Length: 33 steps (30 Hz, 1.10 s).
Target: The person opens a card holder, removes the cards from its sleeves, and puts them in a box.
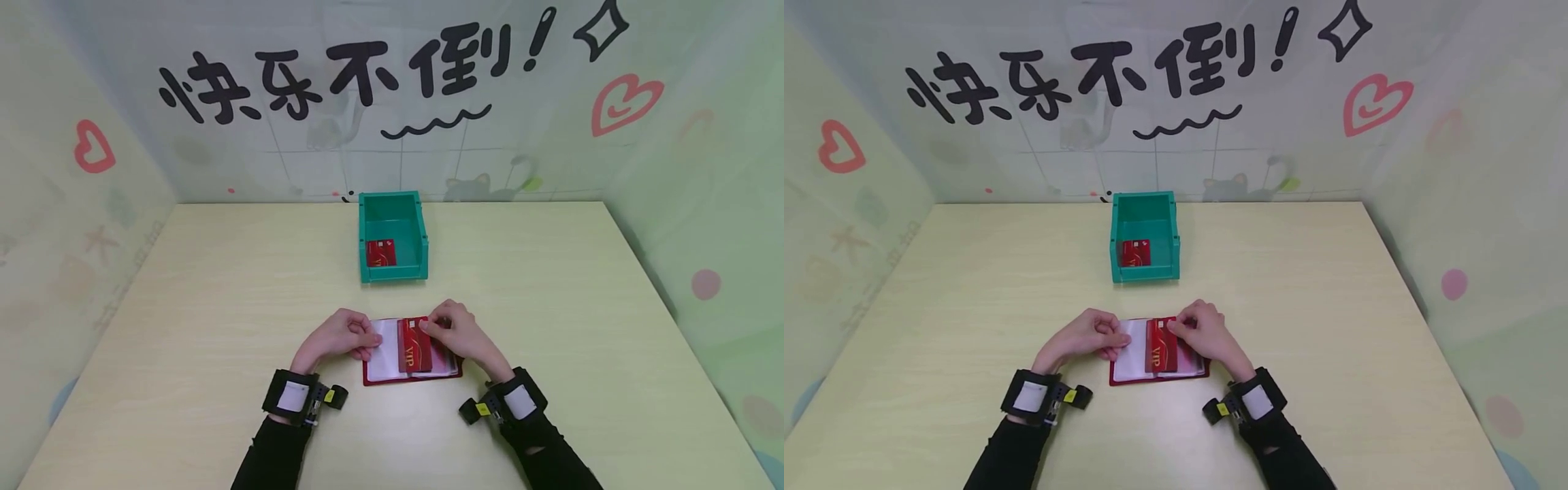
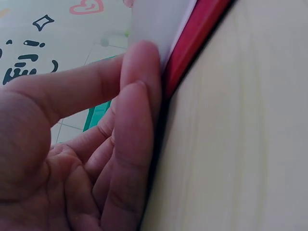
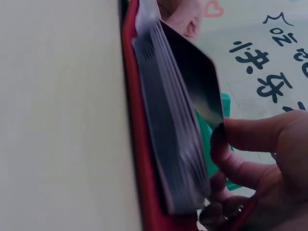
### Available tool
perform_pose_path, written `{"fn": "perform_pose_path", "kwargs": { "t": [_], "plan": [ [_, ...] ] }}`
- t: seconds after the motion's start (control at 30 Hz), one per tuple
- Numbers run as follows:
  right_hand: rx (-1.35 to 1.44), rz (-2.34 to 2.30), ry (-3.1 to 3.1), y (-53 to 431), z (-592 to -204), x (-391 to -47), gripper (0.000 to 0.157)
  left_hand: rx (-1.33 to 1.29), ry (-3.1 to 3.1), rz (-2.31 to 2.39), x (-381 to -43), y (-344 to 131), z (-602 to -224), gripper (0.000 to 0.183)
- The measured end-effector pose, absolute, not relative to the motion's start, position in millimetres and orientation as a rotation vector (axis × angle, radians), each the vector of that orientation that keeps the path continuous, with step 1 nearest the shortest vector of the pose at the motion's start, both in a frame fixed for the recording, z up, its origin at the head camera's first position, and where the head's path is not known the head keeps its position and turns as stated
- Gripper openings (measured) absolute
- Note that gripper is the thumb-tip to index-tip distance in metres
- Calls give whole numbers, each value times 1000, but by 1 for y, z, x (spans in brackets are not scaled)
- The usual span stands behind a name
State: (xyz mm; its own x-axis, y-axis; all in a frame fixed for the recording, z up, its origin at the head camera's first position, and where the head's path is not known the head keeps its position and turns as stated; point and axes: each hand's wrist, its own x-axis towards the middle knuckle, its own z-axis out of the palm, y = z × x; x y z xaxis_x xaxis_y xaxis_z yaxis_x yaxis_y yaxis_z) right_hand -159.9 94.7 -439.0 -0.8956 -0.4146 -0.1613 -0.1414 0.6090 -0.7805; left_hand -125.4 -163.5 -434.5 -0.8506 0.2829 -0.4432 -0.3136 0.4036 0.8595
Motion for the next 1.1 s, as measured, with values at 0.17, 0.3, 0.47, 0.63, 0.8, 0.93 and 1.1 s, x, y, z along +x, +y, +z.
{"fn": "perform_pose_path", "kwargs": {
  "t": [0.17, 0.3, 0.47, 0.63, 0.8, 0.93, 1.1],
  "plan": [
    [-487, -1215, 2413, 103, -429, -171, 19, -25, 2127, 1476, -126, -163, -435, 18],
    [-521, -1289, 2397, 103, -413, -184, 21, -21, 2123, 1476, -126, -164, -436, 17],
    [-495, -1411, 2411, 90, -393, -206, 22, -14, 2119, 1486, -126, -165, -435, 17],
    [-449, -1481, 2475, 71, -384, -223, 26, -2, 2110, 1495, -126, -165, -435, 18],
    [-512, -1443, 2607, 51, -380, -236, 31, -5, 2109, 1497, -126, -165, -436, 17],
    [-540, -1350, 2693, 34, -377, -249, 34, -4, 2105, 1497, -127, -165, -436, 17],
    [-495, -1250, 2728, 14, -375, -264, 35, -10, 2104, 1490, -127, -165, -437, 18]
  ]
}}
